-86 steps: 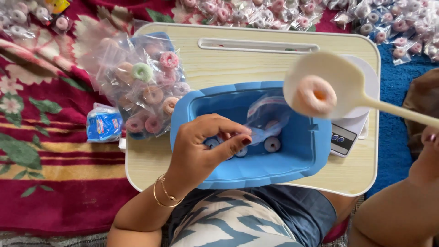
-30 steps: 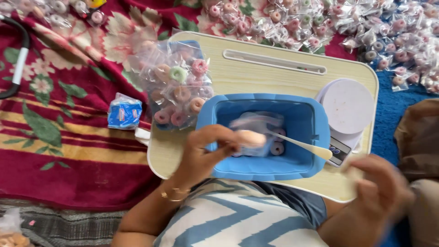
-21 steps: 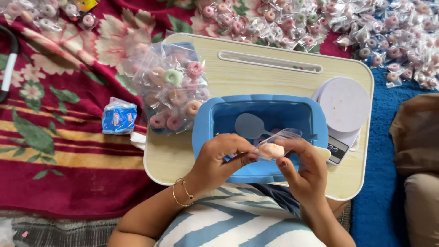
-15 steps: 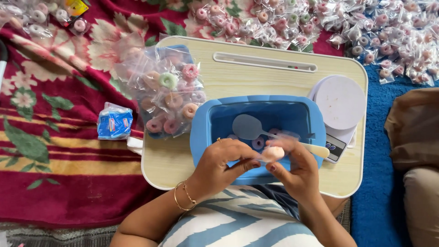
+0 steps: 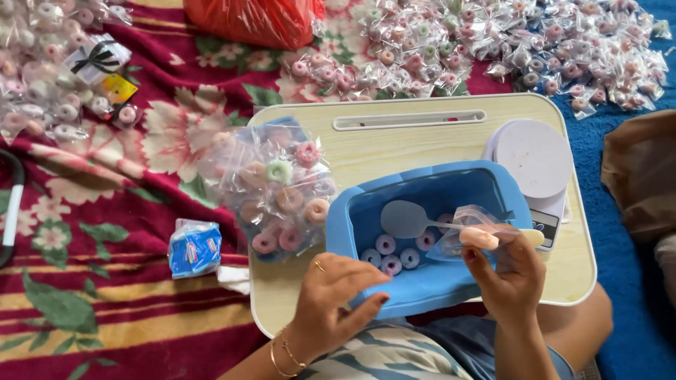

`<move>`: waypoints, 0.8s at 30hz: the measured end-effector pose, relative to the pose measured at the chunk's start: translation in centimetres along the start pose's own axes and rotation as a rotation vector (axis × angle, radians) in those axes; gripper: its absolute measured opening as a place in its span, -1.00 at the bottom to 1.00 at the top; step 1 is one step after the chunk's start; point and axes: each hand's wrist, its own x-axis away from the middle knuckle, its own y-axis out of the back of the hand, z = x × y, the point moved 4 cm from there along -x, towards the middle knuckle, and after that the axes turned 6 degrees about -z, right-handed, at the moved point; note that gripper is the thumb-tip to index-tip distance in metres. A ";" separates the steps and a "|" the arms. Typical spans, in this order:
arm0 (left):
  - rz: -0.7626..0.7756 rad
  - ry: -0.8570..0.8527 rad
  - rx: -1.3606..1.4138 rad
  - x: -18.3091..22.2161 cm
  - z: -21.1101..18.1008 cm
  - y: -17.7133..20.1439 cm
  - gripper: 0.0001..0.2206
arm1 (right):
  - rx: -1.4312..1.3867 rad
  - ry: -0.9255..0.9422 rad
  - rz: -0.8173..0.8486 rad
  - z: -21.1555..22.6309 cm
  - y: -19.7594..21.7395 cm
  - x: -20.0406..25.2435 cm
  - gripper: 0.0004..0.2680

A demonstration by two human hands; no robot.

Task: Packaging small donut-shaped items into individual plastic bags using hands and a spoon on a portable table.

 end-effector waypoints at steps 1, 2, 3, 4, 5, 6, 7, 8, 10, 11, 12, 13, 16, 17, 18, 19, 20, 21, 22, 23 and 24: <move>0.026 -0.039 0.013 0.4 0.2 -0.4 -0.87 | 0.030 -0.014 -0.018 0.1 -0.2 0.0 -0.77; 0.033 -0.041 0.019 0.3 0.4 -0.4 -0.87 | 0.035 -0.017 -0.026 0.1 -0.5 -0.1 -0.77; 0.017 -0.073 0.006 0.2 0.4 -0.4 -0.88 | 0.065 -0.014 -0.034 0.1 -0.7 -0.1 -0.76; 0.001 -0.105 -0.007 0.2 0.3 -0.3 -0.88 | 0.094 -0.012 -0.041 0.1 -0.8 -0.2 -0.75; 0.009 -0.105 0.002 0.3 0.7 -0.4 -0.88 | 0.102 -0.017 -0.050 0.1 -0.9 -0.1 -0.75; 0.001 -0.133 -0.018 0.5 0.9 -0.5 -0.87 | 0.129 -0.022 -0.066 0.0 -0.8 -0.1 -0.76; -0.009 -0.162 -0.036 0.6 1.2 -0.6 -0.86 | 0.158 -0.025 -0.083 0.0 -0.7 -0.1 -0.77; -0.001 -0.164 -0.025 0.7 1.4 -0.6 -0.86 | 0.167 -0.029 -0.092 -0.3 -0.4 -0.1 -0.77; 0.031 -0.209 -0.009 0.9 1.6 -0.5 -0.88 | 0.174 -0.042 -0.117 -1.0 0.1 0.0 -0.79; 0.036 -0.212 -0.002 0.9 1.6 -0.6 -0.88 | 0.179 -0.042 -0.124 -0.8 0.0 -0.1 -0.79; 0.036 -0.195 0.021 1.0 1.6 -0.6 -0.91 | 0.208 -0.048 -0.130 -0.6 0.0 -0.2 -0.79; 0.037 -0.179 0.043 0.9 1.7 -0.5 -0.94 | 0.234 -0.053 -0.139 -0.4 -0.1 -0.3 -0.79; 0.047 -0.211 0.092 0.7 1.9 -0.1 -0.90 | 0.265 -0.055 -0.159 -0.4 -0.1 -0.2 -0.78; 0.047 -0.206 0.094 0.9 2.1 -0.2 -0.90 | 0.267 -0.058 -0.157 -0.3 -0.1 -0.2 -0.78; 0.038 -0.215 0.099 1.0 2.3 -0.2 -0.92 | 0.254 -0.076 -0.169 -0.3 0.0 -0.2 -0.80; 0.027 -0.229 0.099 1.1 2.4 -0.3 -0.93 | 0.236 -0.091 -0.182 -0.4 0.0 -0.4 -0.81; 0.026 -0.229 0.096 1.2 2.6 -0.5 -0.93 | 0.234 -0.090 -0.181 -0.1 -0.1 -0.6 -0.81; 0.017 -0.234 0.091 1.3 2.7 -0.6 -0.94 | 0.222 -0.112 -0.171 0.0 -0.3 -0.8 -0.82; 0.008 -0.238 0.085 1.4 2.8 -0.8 -0.94 | 0.211 -0.135 -0.162 0.1 -0.4 -0.9 -0.83; 0.012 -0.237 0.081 1.6 2.9 -0.9 -0.94 | 0.207 -0.138 -0.162 0.0 -0.2 -0.8 -0.83; 0.006 -0.243 0.068 1.8 3.0 -1.0 -0.93 | 0.219 -0.147 -0.154 -0.2 -0.1 -0.7 -0.82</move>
